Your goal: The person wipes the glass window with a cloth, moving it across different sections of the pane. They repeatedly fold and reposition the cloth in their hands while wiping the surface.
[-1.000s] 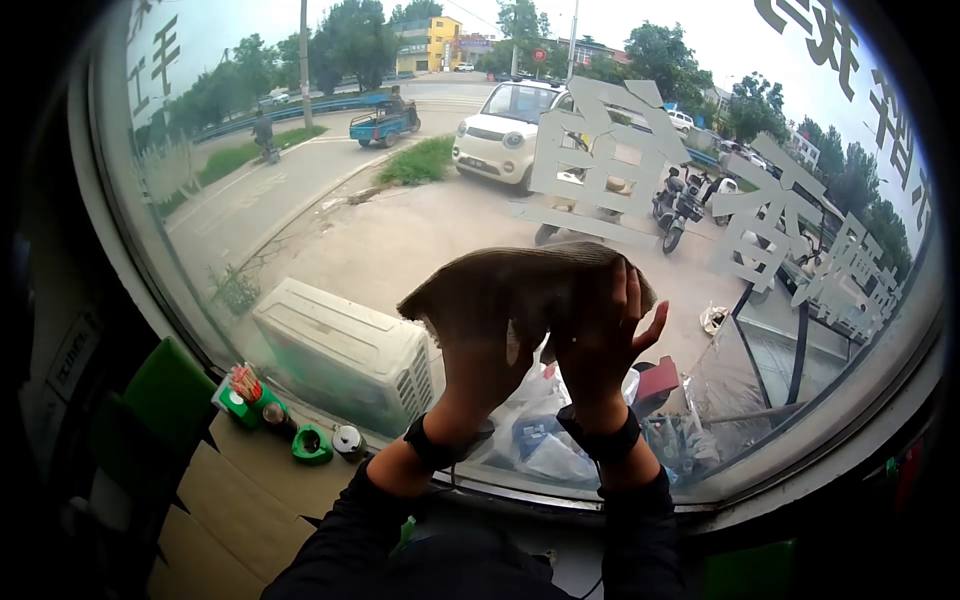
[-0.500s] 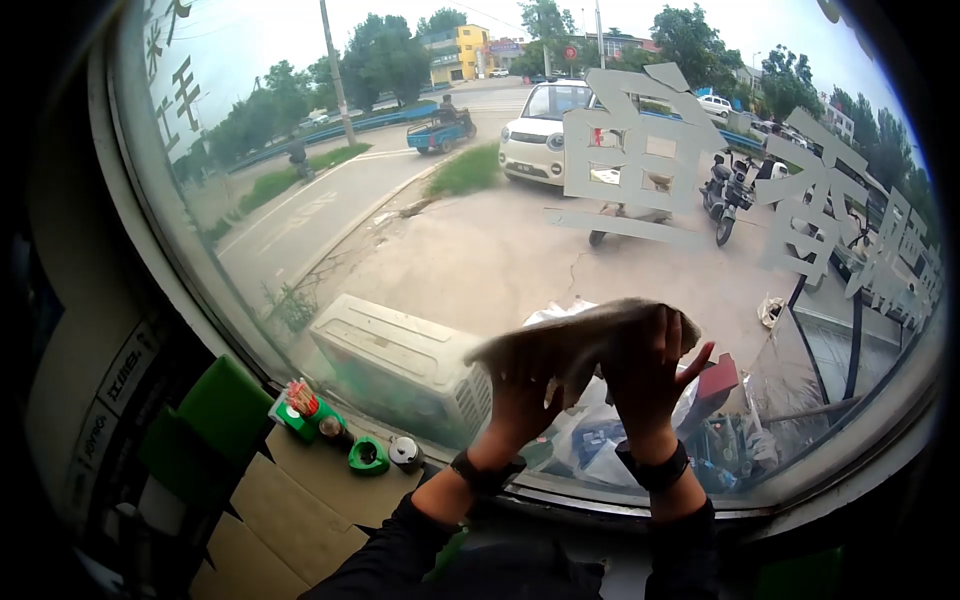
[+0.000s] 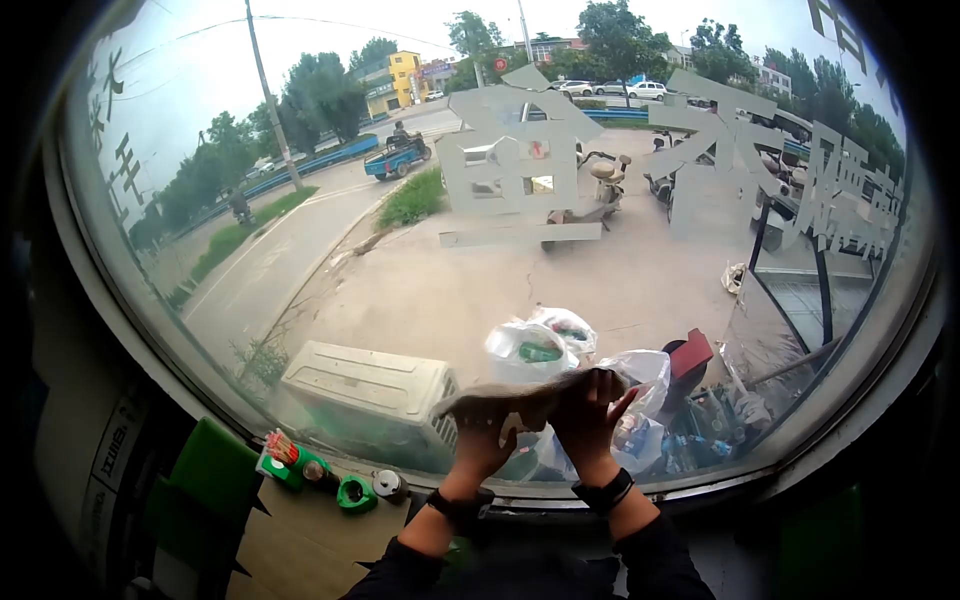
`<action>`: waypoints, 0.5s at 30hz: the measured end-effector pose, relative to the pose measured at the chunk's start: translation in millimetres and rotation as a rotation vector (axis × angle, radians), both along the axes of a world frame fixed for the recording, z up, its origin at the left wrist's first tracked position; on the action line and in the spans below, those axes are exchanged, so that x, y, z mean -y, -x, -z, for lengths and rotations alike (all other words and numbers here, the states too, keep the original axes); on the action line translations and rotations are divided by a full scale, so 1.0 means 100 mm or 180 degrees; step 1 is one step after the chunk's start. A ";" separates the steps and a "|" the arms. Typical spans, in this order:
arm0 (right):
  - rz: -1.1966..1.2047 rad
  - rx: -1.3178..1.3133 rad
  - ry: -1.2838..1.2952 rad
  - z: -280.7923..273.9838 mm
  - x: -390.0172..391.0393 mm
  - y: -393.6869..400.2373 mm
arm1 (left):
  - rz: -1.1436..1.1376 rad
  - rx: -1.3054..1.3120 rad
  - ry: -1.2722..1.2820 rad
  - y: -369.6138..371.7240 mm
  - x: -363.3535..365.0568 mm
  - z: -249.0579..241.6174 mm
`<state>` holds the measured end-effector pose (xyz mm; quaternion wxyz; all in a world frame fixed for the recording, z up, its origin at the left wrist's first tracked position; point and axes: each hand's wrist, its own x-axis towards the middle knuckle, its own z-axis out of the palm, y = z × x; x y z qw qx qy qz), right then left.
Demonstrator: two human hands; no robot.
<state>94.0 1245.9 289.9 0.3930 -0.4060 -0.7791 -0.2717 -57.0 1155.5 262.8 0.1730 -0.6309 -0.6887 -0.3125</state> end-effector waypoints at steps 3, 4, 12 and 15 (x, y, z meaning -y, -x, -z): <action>0.0105 -0.0189 -0.0207 -0.58 -0.02 0.08 | 0.0284 0.0131 -0.0577 0.09 -0.01 -0.69; 0.0075 -0.0227 -0.0364 -0.71 -0.06 0.10 | 0.0275 0.0092 -0.0759 0.12 -0.03 -0.91; -0.0116 -0.0398 0.0391 -0.36 0.11 0.11 | 0.0396 0.0400 -0.0612 0.01 0.00 -0.69; -0.0300 -0.0204 0.0371 0.00 0.17 0.00 | 0.0297 0.0179 -0.0328 0.03 0.05 -0.32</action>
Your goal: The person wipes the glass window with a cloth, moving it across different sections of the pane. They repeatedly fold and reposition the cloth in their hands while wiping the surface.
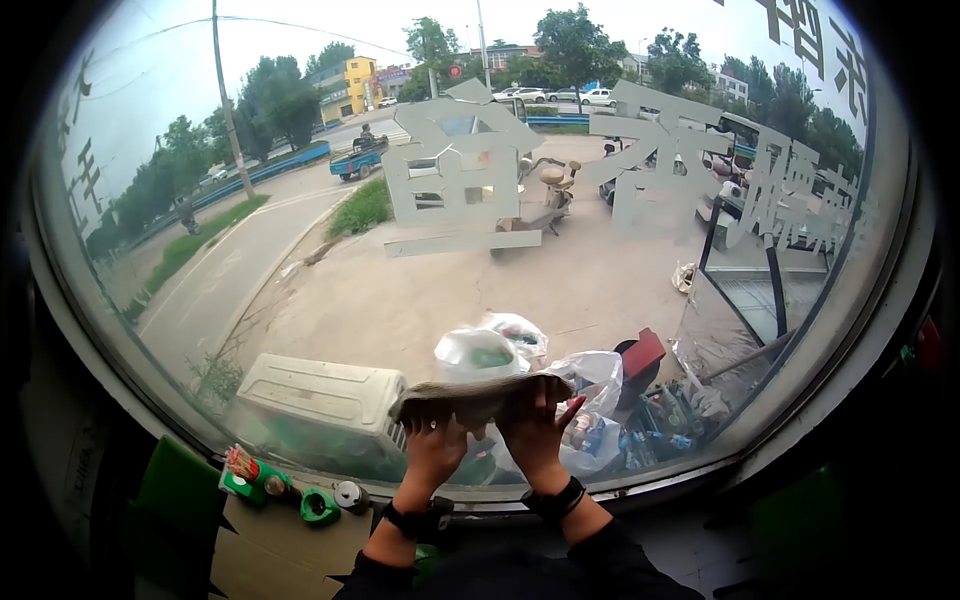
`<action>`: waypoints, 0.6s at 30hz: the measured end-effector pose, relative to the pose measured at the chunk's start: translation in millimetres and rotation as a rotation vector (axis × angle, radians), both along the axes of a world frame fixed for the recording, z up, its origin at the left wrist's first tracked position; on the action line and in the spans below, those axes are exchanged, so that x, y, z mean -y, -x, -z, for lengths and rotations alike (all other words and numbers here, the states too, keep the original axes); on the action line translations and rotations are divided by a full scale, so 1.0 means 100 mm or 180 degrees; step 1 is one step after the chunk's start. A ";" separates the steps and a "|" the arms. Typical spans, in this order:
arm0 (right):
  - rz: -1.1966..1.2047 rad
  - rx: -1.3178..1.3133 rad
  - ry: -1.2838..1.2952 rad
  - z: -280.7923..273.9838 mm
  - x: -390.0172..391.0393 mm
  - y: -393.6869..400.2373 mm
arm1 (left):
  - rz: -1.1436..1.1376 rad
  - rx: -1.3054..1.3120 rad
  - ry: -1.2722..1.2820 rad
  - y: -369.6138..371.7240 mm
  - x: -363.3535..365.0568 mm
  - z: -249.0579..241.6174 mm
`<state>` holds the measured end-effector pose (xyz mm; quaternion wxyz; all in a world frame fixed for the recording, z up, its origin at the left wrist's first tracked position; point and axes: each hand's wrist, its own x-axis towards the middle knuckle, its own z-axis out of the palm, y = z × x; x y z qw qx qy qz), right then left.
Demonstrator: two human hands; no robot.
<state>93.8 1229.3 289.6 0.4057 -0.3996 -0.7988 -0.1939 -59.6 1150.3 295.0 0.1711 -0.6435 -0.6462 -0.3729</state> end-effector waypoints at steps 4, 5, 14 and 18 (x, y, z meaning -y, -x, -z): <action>-0.0263 -0.0283 -0.0318 -0.78 -0.07 0.05 | -0.0010 -0.0070 -0.0238 0.12 0.04 -0.80; -0.0272 -0.0293 -0.0364 -1.03 -0.10 0.09 | 0.0084 0.0047 -0.0256 0.18 -0.04 -0.92; 0.0412 0.0232 -0.0033 -0.37 -0.02 0.11 | 0.0086 0.0161 -0.0151 -0.24 -0.11 -0.27; 0.0352 0.0207 -0.0318 -0.37 -0.09 0.06 | -0.0137 -0.0098 -0.0052 -0.22 -0.13 -0.28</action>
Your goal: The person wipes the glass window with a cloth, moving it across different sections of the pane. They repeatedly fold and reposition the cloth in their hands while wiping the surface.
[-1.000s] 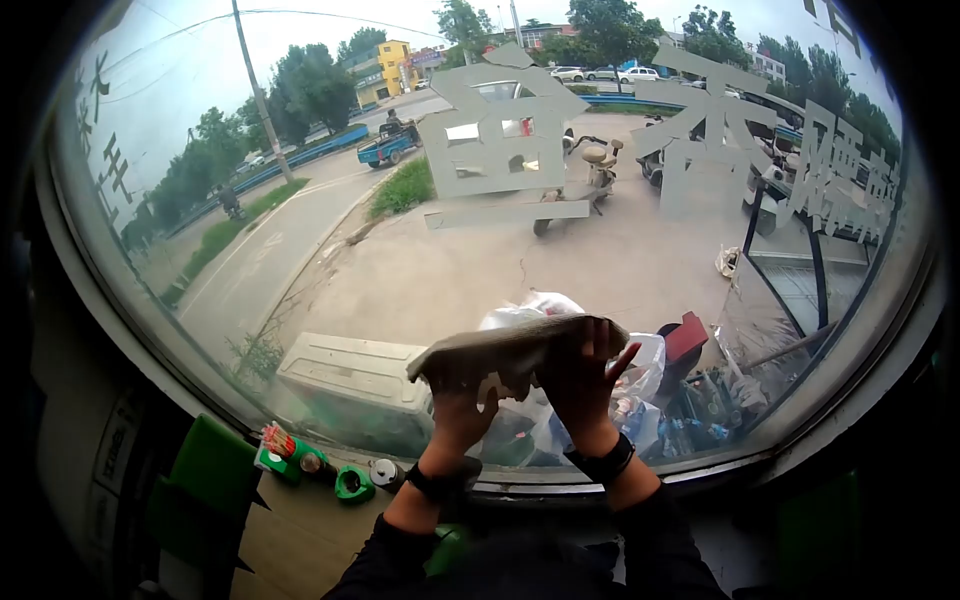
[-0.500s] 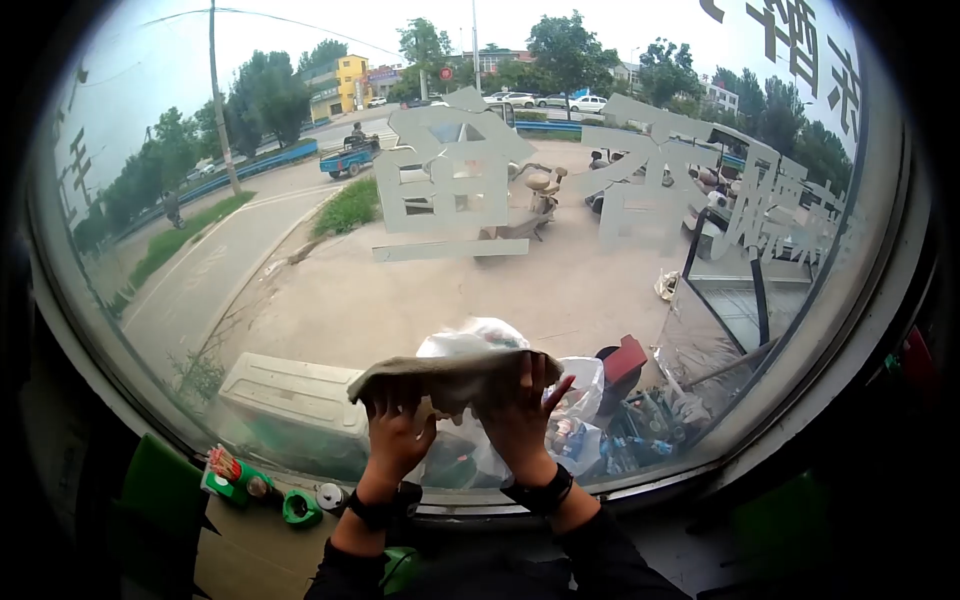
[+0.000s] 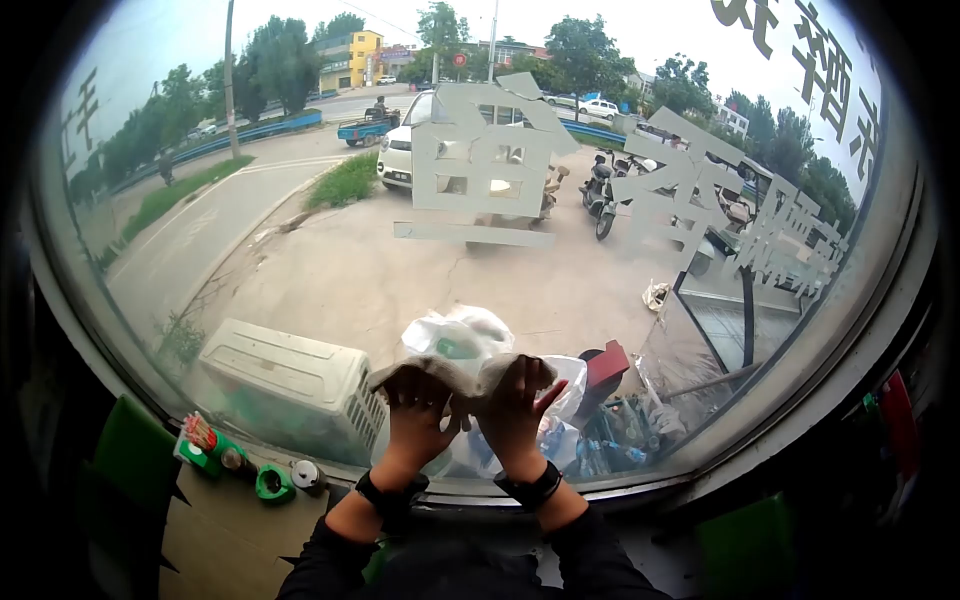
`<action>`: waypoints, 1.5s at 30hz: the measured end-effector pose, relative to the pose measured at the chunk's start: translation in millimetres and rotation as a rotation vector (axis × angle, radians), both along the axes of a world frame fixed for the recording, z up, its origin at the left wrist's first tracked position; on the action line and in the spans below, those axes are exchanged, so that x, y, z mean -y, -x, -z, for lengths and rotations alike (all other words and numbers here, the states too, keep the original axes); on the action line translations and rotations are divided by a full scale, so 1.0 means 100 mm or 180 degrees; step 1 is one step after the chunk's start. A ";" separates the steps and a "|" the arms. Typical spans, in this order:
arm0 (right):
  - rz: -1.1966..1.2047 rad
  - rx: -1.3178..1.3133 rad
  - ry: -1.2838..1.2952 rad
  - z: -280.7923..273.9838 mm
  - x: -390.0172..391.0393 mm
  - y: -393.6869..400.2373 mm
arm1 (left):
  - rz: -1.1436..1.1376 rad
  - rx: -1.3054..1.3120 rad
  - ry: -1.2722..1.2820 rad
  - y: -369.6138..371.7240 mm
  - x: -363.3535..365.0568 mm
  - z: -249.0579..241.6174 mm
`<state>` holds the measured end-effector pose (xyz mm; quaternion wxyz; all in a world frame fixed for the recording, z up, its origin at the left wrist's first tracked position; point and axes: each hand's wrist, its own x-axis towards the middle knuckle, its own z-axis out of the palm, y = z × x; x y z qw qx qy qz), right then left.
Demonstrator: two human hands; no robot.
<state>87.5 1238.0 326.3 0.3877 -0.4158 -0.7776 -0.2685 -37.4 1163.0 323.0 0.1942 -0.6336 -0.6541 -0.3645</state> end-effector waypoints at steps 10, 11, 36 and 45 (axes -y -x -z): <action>-0.0113 -0.0195 -0.0130 -0.55 -0.09 -0.03 | 0.0541 0.0505 -0.0356 0.09 -0.01 -0.59; 0.0157 -0.0182 0.0272 -0.26 -0.07 -0.04 | 0.0480 0.0376 -0.0262 0.04 0.01 -0.36; 0.0021 -0.0294 -0.0860 -0.81 -0.98 -1.21 | 0.0201 -0.0280 -0.0765 -0.88 -0.69 -0.90; 0.0572 -0.0561 -0.0407 -0.26 -1.72 -2.93 | 0.0949 -0.0103 -0.0621 -2.57 -1.54 -0.90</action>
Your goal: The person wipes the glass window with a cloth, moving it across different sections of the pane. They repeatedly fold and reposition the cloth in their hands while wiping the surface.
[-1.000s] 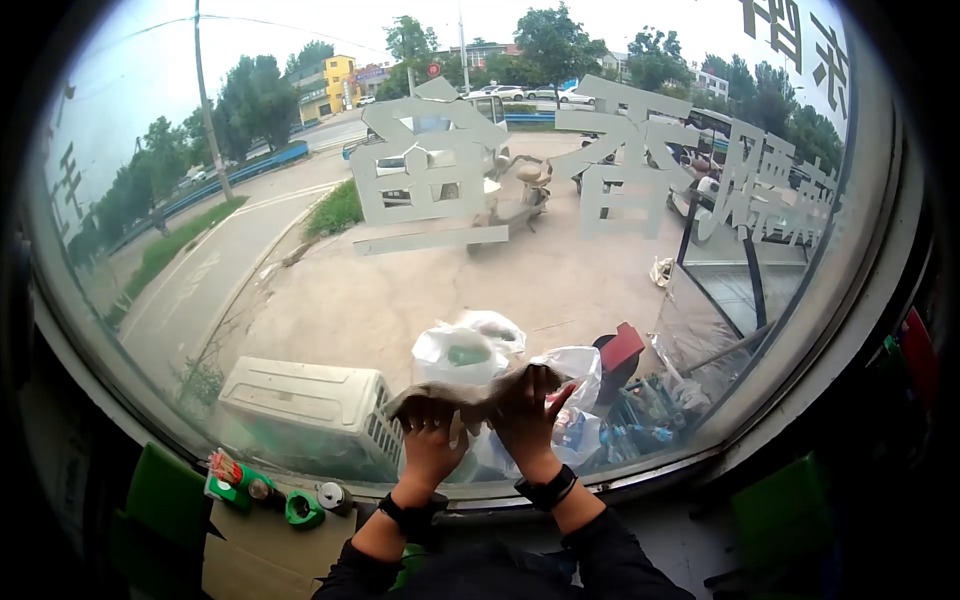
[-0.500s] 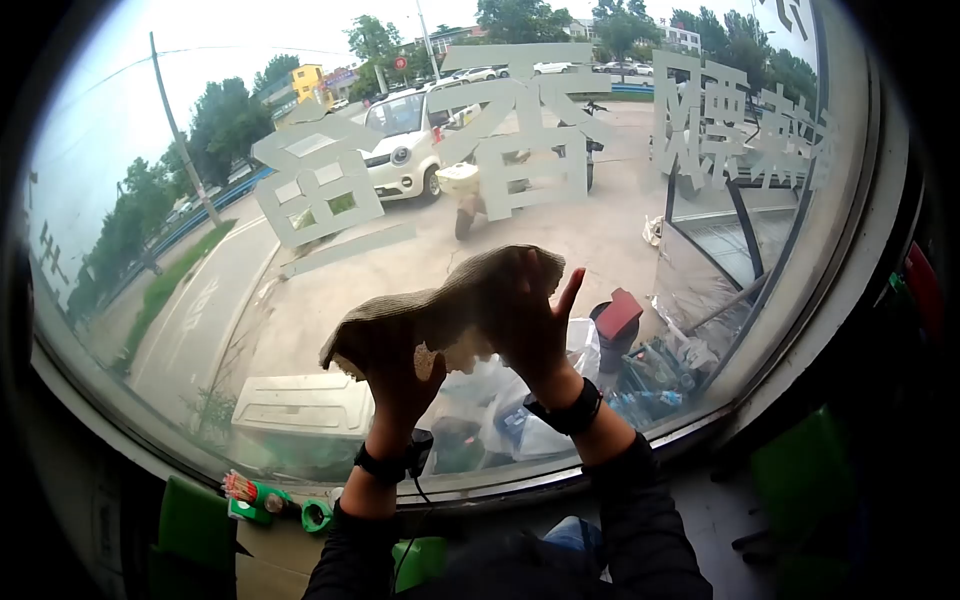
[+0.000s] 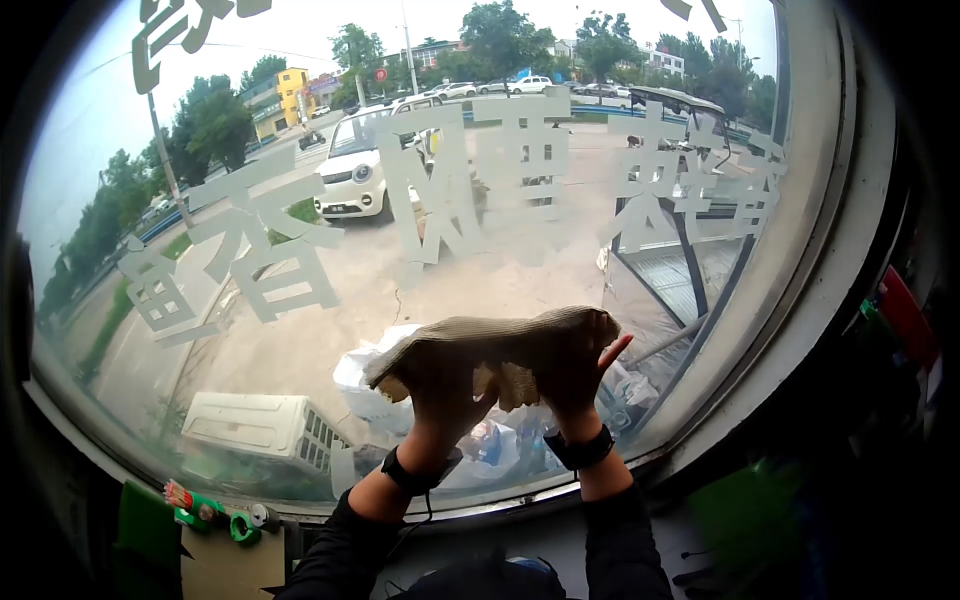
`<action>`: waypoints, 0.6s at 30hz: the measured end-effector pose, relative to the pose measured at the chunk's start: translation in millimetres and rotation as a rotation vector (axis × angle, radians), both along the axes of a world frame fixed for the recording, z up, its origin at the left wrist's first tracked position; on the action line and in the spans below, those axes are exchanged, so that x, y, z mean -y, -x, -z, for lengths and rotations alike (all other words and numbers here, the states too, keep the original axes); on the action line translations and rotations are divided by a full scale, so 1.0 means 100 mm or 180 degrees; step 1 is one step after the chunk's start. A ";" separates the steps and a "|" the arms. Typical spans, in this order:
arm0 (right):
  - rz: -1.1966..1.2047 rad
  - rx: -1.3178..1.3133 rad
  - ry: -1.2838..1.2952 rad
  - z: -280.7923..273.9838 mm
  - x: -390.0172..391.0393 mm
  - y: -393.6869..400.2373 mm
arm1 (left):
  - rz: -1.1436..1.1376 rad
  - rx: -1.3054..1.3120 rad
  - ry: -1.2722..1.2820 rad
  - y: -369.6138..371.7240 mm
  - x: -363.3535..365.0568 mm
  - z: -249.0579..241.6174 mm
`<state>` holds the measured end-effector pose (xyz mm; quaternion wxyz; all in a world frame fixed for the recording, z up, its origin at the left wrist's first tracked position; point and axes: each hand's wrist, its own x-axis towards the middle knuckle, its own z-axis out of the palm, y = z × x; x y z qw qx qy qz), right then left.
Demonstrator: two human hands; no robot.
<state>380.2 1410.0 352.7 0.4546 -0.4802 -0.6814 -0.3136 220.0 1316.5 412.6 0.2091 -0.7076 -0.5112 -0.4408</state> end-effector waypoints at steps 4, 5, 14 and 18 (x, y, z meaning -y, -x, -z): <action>0.0195 -0.0044 -0.0339 0.41 -0.36 -0.94 | 0.0459 0.0196 0.0272 -0.84 -0.41 0.34; 0.0132 -0.0084 -0.0411 0.50 -0.40 -1.13 | 0.0512 0.0188 0.0466 -1.02 -0.50 0.50; -0.0552 -0.0522 -0.0804 1.11 -0.70 -1.52 | 0.0344 -0.0108 0.0780 -1.45 -0.69 1.26; -0.0378 -0.0545 -0.0864 0.97 -0.64 -1.41 | 0.0486 -0.0499 0.0769 -1.45 -0.79 1.44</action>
